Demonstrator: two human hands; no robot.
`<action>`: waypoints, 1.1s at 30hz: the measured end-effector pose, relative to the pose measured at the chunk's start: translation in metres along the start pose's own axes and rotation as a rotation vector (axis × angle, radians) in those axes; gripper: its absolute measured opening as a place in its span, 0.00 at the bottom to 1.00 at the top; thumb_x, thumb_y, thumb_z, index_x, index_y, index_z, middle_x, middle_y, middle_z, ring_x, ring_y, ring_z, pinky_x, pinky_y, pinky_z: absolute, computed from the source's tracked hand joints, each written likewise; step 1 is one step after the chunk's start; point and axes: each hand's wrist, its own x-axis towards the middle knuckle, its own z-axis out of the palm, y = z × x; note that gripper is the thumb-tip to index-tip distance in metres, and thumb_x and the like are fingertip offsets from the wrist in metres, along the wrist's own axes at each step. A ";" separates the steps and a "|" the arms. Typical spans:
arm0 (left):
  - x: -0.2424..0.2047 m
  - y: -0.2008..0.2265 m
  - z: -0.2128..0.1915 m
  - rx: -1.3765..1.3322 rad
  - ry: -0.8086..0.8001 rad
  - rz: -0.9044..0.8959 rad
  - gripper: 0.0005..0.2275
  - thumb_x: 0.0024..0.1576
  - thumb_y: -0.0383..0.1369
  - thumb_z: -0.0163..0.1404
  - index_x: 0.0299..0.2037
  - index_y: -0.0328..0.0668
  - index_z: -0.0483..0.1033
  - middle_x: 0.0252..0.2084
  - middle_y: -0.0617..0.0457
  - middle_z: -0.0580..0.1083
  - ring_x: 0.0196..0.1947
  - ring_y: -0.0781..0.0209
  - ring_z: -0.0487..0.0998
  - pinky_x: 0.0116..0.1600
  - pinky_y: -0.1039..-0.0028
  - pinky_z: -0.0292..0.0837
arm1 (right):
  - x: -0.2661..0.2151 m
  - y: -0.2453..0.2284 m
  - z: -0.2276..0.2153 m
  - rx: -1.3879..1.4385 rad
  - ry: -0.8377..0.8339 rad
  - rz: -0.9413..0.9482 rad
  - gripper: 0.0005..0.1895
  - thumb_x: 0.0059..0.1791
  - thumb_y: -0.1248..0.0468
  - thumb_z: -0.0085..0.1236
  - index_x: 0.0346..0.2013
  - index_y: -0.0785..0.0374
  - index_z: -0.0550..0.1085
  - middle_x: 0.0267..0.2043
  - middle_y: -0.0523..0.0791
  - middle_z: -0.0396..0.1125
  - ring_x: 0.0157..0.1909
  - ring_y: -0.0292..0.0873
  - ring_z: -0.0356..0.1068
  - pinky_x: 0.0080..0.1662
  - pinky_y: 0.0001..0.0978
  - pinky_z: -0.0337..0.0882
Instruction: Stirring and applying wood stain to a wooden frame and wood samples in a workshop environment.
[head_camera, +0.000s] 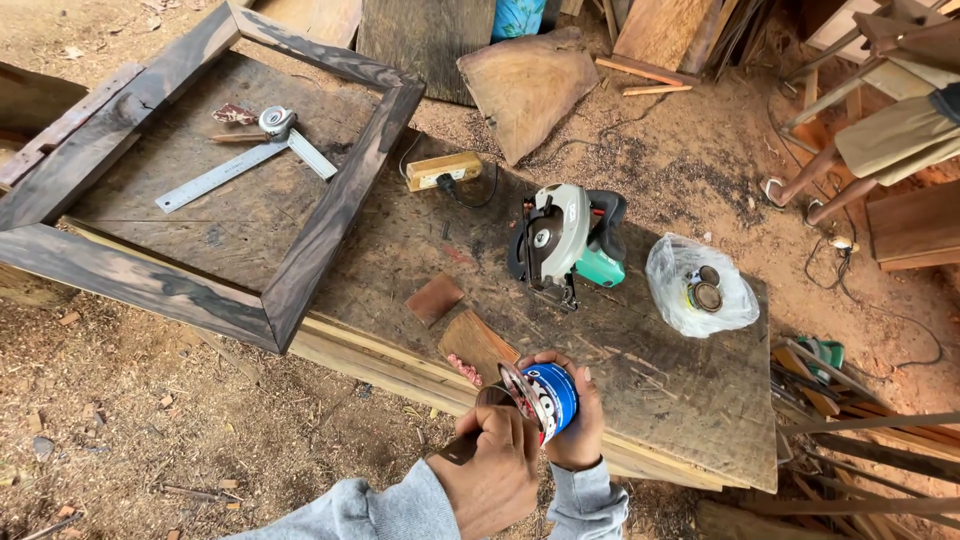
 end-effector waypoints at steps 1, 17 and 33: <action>0.000 0.001 0.000 -0.016 -0.047 0.053 0.15 0.50 0.34 0.52 0.31 0.22 0.81 0.25 0.36 0.73 0.22 0.45 0.73 0.22 0.60 0.63 | -0.001 0.000 -0.001 0.014 0.019 0.023 0.33 0.55 0.40 0.46 0.51 0.71 0.68 0.49 0.55 0.71 0.52 0.52 0.73 0.56 0.46 0.74; -0.008 0.001 0.055 -0.523 0.001 0.086 0.15 0.60 0.35 0.50 0.40 0.24 0.79 0.30 0.39 0.75 0.24 0.53 0.76 0.25 0.62 0.71 | 0.001 0.000 -0.008 0.012 0.003 0.096 0.32 0.54 0.41 0.48 0.48 0.72 0.71 0.45 0.55 0.71 0.47 0.50 0.74 0.52 0.43 0.77; -0.027 0.002 0.062 -1.129 -0.451 -0.552 0.20 0.50 0.26 0.51 0.55 0.36 0.67 0.37 0.40 0.71 0.33 0.45 0.80 0.43 0.54 0.74 | 0.000 0.021 -0.014 -0.026 0.037 0.149 0.34 0.54 0.40 0.44 0.48 0.73 0.71 0.45 0.57 0.72 0.45 0.50 0.75 0.50 0.42 0.77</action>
